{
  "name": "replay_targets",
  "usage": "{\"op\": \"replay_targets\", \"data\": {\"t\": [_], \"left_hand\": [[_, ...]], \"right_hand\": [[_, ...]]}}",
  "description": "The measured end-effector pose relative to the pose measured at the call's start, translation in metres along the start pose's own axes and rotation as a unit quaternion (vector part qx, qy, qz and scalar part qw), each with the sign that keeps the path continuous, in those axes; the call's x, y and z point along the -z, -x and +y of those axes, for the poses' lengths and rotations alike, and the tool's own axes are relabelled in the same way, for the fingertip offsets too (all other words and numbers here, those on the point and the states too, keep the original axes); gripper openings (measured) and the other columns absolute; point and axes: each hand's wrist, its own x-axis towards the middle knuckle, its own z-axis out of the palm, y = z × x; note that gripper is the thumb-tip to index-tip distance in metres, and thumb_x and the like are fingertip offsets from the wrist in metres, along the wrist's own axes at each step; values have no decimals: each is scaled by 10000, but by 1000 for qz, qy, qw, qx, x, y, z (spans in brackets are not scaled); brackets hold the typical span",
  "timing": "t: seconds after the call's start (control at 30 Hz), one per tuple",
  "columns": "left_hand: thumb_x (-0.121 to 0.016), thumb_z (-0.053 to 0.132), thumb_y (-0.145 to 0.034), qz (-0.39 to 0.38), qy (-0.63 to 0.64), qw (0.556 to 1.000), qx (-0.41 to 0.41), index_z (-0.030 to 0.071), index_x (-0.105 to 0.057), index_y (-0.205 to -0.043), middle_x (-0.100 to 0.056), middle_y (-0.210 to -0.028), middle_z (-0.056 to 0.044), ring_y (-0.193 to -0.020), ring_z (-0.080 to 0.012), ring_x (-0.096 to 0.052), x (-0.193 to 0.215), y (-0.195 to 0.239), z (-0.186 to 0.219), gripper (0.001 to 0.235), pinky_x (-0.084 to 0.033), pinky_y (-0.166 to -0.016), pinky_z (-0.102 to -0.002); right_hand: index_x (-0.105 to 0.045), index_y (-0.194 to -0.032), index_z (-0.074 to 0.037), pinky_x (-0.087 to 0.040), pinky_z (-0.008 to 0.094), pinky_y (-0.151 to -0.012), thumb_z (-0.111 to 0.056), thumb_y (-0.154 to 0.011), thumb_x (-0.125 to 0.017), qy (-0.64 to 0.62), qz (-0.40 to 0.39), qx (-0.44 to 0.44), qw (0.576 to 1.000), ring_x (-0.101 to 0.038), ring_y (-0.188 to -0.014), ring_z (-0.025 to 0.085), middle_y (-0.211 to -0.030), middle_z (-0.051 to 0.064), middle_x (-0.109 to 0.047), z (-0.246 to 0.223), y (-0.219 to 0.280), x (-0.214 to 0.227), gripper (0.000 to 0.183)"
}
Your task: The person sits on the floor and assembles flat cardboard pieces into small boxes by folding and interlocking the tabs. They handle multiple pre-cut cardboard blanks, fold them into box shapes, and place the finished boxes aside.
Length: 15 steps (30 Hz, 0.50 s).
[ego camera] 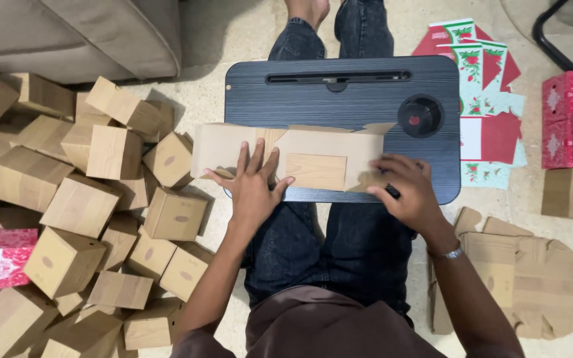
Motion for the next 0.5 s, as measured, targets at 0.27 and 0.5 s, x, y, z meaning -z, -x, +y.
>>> {"op": "replay_targets", "data": {"t": [0.27, 0.5], "left_hand": [[-821, 342, -796, -66, -26, 997, -15, 174, -636, -1313, -501, -1534, -96, -1532, -305, -261, 21, -6, 35, 574, -5, -908, -945], [-881, 362, -750, -47, 296, 951, -73, 259, -667, -950, -773, -911, -12, -943, -307, -758, 47, -15, 46, 311, -524, -856, -466]], "right_hand": [[-665, -938, -117, -259, 634, -1010, -446, -918, -767, 57, 37, -100, 993, -392, -1433, 304, -1416, -1, -531, -8, -5, -13, 346], [-581, -875, -119, -242, 522, -1090, -387, -1018, -640, -203, 203, 42, 957, -568, -1331, 378, -1250, 69, -687, -28, -4, -2, 310]]}}
